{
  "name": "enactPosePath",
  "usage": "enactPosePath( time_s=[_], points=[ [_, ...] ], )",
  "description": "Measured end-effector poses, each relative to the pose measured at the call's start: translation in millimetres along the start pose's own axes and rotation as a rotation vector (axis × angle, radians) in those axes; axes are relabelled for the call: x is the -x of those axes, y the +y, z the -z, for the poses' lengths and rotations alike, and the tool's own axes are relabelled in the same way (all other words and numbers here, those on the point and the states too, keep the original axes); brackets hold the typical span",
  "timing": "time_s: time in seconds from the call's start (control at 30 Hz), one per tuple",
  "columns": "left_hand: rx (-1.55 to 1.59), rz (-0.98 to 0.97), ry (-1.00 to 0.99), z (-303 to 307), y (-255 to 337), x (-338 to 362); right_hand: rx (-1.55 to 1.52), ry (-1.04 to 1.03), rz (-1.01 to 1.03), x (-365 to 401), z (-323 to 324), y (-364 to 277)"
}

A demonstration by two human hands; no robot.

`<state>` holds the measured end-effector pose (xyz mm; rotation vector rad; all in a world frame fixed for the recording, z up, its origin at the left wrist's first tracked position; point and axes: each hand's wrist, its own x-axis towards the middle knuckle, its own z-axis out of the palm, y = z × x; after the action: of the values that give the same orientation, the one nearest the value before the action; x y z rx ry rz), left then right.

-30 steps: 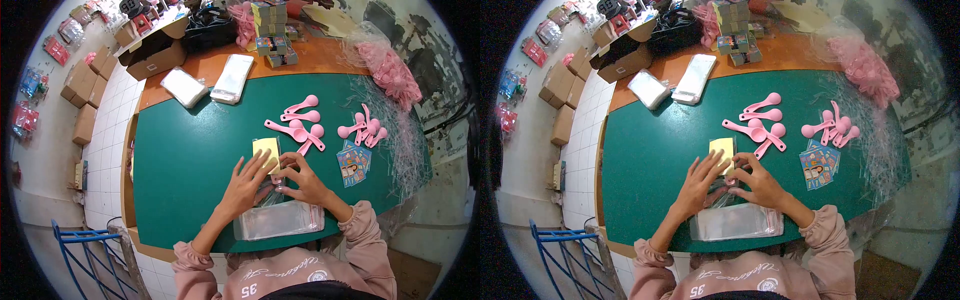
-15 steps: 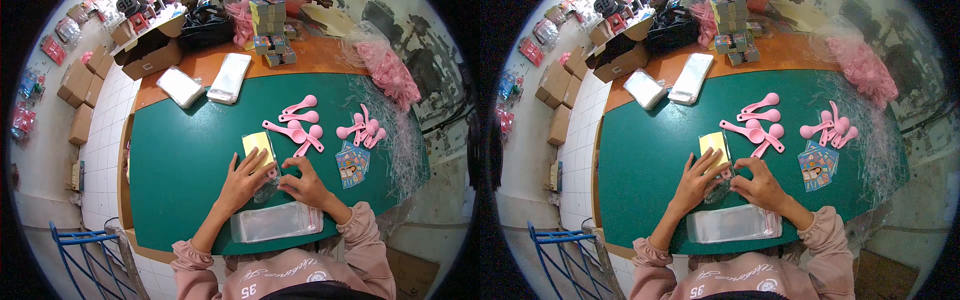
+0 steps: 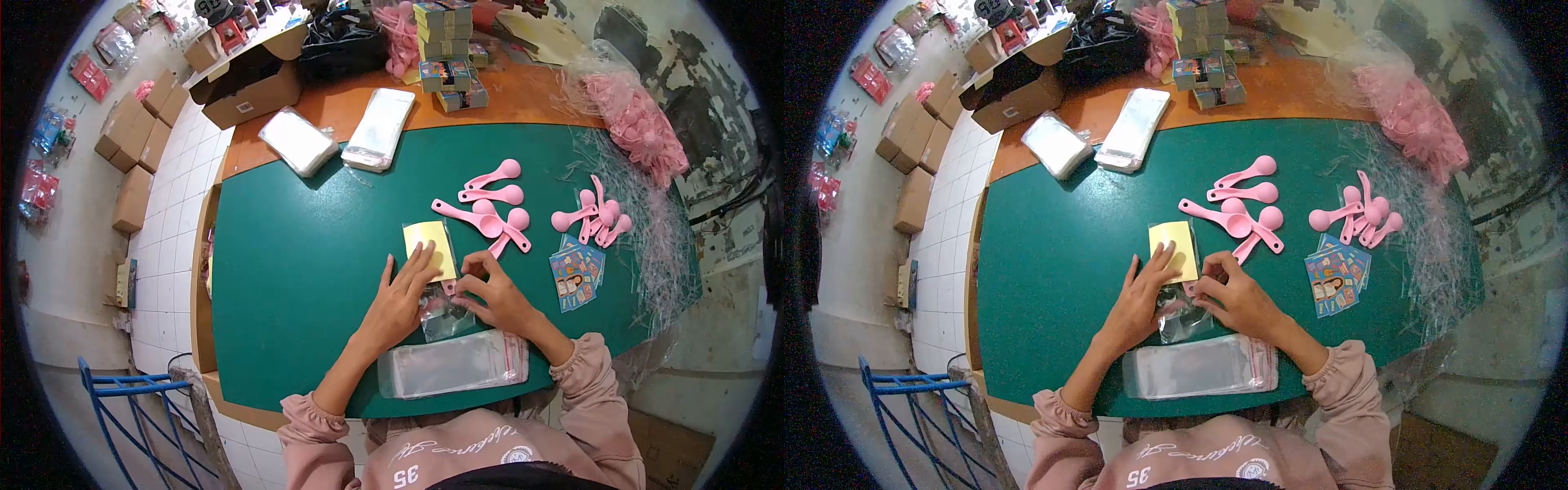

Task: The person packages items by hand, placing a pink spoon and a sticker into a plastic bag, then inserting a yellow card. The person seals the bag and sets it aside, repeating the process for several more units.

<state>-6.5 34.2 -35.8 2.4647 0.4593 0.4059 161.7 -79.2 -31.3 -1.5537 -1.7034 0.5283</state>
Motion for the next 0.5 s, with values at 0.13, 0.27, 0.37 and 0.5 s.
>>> enactPosePath(
  time_s=[0.13, 0.27, 0.37, 0.5],
  points=[
    [0.040, 0.002, 0.124, 8.4, 7.6, 11.6, -0.105, 0.009, -0.029, -0.1, 4.4, 6.4],
    [0.254, 0.204, 0.188, 5.5, 14.7, 18.5, -0.483, -0.068, -0.226, -1.5, 7.6, 7.6],
    [0.313, 0.344, 0.196, 5.8, 17.3, 18.1, -0.737, -0.123, -0.417, -4.1, 5.0, 15.0],
    [0.478, 0.468, 0.185, 3.2, 17.1, 16.7, -0.844, -0.102, -0.516, -6.1, 1.6, 8.1]
  ],
)
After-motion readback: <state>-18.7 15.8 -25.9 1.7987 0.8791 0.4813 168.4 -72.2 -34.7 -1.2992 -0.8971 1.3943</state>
